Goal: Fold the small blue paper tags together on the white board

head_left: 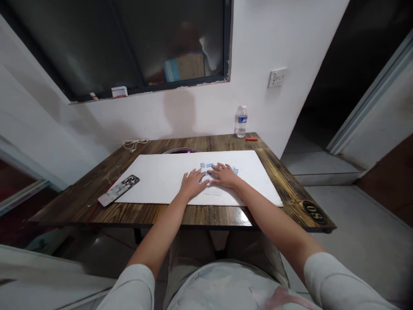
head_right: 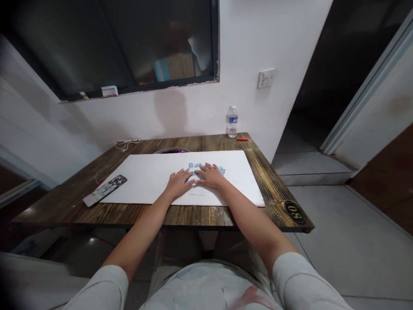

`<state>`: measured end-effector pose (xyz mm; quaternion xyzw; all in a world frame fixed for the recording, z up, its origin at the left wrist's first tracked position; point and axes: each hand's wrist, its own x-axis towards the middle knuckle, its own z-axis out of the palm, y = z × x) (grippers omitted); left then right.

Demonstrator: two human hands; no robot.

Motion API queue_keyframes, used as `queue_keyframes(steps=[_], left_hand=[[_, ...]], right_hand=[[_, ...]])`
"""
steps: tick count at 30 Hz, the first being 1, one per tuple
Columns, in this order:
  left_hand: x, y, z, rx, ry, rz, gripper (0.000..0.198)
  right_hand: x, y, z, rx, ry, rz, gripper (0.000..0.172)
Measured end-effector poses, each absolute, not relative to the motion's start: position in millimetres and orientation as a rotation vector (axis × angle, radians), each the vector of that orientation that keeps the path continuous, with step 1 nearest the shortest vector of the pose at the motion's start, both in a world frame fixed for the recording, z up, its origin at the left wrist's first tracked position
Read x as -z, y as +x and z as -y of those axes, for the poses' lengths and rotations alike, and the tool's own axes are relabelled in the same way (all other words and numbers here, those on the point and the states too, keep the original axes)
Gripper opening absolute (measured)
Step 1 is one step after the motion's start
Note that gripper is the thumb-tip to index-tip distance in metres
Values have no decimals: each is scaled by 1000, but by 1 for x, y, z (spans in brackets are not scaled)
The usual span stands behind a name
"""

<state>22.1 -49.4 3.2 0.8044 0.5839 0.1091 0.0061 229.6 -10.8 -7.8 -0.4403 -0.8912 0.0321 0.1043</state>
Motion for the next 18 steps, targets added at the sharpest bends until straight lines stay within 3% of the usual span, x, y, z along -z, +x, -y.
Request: queue_keyframes(steps=[6, 12, 18], left_hand=[[-3, 22, 50, -266, 2521, -1850, 57], [-8, 24, 41, -187, 2515, -1920, 68], [-27, 38, 11, -125, 2650, -1719, 63]], right_hand=[[2, 234, 12, -120, -1354, 2629, 67], [-10, 242, 18, 53, -1312, 2526, 84], [-10, 247, 18, 179, -1274, 2476, 90]])
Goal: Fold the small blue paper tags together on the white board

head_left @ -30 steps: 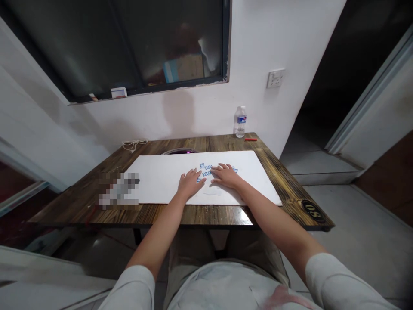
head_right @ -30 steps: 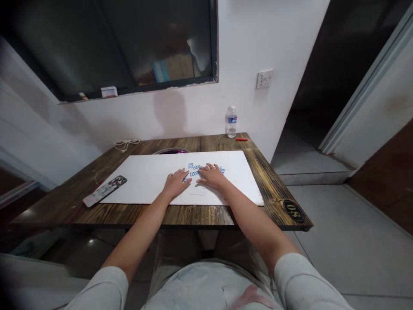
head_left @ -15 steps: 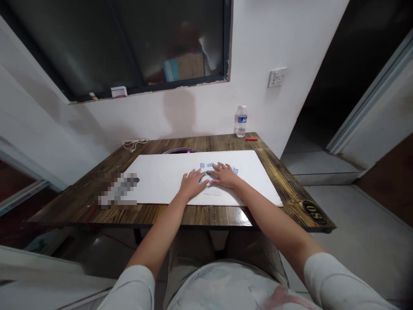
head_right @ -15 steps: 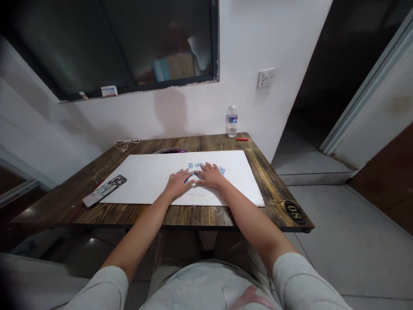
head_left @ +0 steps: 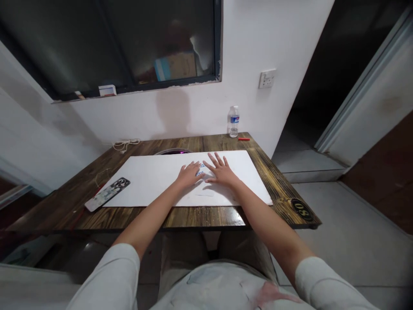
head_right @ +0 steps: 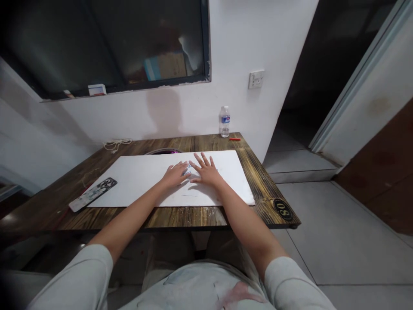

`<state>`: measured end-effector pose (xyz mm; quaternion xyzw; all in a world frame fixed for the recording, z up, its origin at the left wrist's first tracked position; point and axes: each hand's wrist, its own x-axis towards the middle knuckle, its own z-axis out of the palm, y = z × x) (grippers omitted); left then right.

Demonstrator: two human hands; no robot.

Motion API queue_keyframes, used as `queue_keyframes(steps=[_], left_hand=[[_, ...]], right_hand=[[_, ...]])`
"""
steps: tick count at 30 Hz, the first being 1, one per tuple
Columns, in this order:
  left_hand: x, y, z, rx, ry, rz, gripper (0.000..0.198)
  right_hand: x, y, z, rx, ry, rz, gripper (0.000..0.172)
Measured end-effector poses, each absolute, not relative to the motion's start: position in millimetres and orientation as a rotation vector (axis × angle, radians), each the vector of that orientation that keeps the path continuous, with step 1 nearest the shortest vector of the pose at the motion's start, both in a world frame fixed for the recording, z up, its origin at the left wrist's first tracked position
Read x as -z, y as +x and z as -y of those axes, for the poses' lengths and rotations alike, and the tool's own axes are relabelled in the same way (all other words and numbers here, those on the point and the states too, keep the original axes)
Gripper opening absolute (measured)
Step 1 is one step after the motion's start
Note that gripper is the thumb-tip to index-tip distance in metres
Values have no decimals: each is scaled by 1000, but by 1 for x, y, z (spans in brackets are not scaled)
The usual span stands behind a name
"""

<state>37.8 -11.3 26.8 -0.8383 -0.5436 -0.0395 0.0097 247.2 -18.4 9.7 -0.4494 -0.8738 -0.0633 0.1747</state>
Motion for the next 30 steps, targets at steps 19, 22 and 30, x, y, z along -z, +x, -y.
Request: queue_keyframes(steps=[19, 22, 30], left_hand=[[-23, 29, -7, -48, -2591, 1818, 75], [-27, 22, 2, 2, -2521, 1921, 78], [-30, -6, 44, 392, -2455, 1678, 38]], right_hand=[[-13, 255, 18, 114, -1344, 2454, 92], [-17, 255, 20, 45, -1377, 2457, 93], [-23, 256, 12, 4, -1422, 2114, 38]])
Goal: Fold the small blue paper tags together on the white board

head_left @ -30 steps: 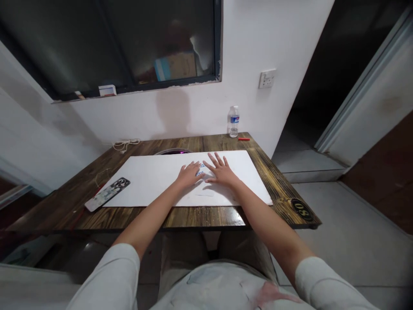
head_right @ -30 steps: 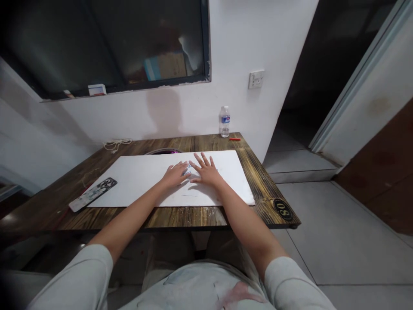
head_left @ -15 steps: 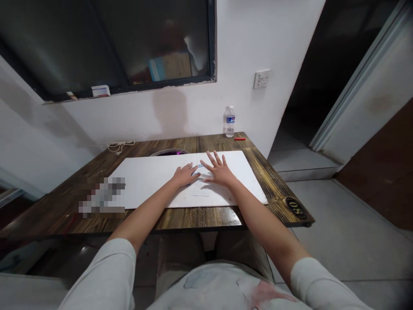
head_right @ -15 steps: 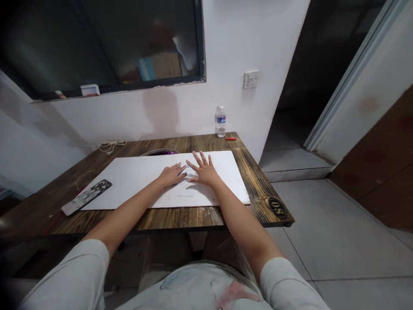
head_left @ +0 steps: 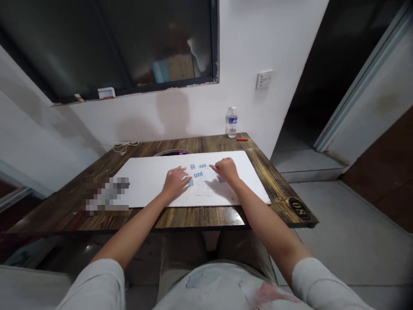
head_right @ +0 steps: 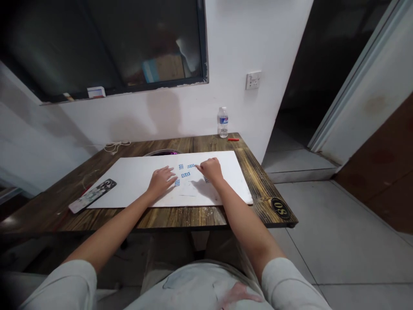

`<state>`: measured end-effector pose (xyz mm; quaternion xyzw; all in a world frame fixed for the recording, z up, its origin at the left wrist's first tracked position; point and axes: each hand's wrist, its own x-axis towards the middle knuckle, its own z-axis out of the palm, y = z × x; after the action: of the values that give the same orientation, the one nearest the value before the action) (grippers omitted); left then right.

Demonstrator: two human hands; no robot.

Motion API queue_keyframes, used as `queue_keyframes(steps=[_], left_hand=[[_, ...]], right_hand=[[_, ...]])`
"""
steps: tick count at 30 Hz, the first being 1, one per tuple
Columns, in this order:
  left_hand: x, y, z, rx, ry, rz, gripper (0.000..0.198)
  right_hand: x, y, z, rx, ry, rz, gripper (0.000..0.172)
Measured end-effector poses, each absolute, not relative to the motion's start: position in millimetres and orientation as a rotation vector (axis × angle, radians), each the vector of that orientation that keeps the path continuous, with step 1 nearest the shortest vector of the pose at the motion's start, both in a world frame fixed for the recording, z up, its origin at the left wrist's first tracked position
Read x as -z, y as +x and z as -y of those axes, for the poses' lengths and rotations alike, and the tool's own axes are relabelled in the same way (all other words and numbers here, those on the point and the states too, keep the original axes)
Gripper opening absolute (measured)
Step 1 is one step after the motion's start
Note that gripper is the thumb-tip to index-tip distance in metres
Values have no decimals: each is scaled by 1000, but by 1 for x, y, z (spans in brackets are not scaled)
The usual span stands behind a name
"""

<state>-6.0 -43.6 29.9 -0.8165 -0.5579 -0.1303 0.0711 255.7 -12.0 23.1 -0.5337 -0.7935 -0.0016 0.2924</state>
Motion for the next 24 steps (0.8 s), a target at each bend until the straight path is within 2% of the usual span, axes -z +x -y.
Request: queue_keyframes(steps=[3, 7, 9, 12, 14, 15, 19, 24], left_hand=[[-33, -13, 57, 485, -2366, 1737, 34], [-37, -18, 67, 488, -2298, 1835, 36], [-38, -19, 70, 490, -2296, 1856, 35], [-37, -19, 71, 480, -2333, 1865, 35], [-36, -16, 71, 457, -2404, 1838, 34], [-35, -14, 71, 443, -2448, 1818, 34], [-31, -2, 72, 374, -2601, 1699, 36], [-31, 12, 66, 219, -2672, 1625, 47]], right_hand=[[-25, 261, 8, 13, -1433, 1940, 39], [-27, 270, 8, -5, -1392, 1841, 25], [-28, 273, 8, -88, -1492, 1807, 36], [-29, 277, 8, -198, -1729, 1734, 40], [-29, 279, 8, -193, -1816, 1726, 55], [-28, 280, 8, -160, -1815, 1742, 56], [-24, 283, 6, -51, -1678, 1796, 34], [-17, 289, 2, -215, -1720, 1832, 30]])
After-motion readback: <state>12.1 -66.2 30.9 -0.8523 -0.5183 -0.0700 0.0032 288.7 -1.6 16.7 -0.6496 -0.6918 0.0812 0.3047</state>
